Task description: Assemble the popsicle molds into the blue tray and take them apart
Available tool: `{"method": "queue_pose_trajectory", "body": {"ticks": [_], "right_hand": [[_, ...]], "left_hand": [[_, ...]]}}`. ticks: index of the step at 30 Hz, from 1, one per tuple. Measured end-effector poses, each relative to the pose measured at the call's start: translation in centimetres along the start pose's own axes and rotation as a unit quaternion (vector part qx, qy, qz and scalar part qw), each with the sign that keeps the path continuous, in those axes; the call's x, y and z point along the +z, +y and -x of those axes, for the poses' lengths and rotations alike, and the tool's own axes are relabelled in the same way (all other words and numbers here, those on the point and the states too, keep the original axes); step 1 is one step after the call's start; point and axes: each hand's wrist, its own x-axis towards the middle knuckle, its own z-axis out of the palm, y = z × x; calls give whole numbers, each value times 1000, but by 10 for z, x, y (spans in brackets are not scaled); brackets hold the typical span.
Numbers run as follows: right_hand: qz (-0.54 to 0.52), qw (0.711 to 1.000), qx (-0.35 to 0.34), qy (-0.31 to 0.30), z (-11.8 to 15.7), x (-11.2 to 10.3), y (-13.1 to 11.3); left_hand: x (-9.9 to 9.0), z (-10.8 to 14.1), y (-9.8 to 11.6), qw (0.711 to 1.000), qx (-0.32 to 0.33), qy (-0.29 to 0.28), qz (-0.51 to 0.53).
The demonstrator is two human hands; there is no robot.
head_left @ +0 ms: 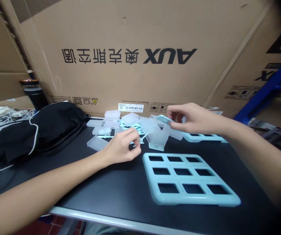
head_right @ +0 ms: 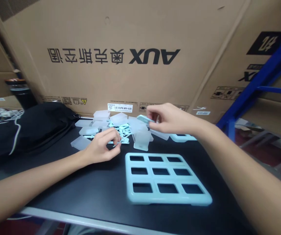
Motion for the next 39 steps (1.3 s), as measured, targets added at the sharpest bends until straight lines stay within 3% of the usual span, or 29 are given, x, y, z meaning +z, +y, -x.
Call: {"method": "queue_pose_trajectory", "body": {"ticks": [4,8,10,12,17,22,25,29,33,36,39], "right_hand": [[-6,999,41,4,29,19,35],[-14,994,59,-90,43,34,59],[-28,995,59,-77,44,38,57],[-59,996,59,-23,41,42,47],[-122,993,5,6,26,62,22],[-138,990,-7,8,23,73,24],[-137,990,29,32,23,76,25],[-138,990,8,4,22,78,22],[-179,982,24,51,27,70,23],[-279,952,41,117,33,62,28],[-347,926,42,143,36,58,31]], "left_hand": [[-1,1,1,996,23,-68,-54],[1,2,2,982,34,-166,-84],[3,2,3,979,13,-186,-82],[4,3,3,980,-11,-188,-71],[8,2,1,990,-60,-128,-10],[12,-1,-4,988,-142,-33,58],[14,-1,-5,981,-174,-25,87],[16,1,-5,971,-191,-32,141],[18,-1,-5,939,-259,10,228],[17,-4,-4,892,-296,47,339],[15,-7,-2,857,-310,66,406]]}}
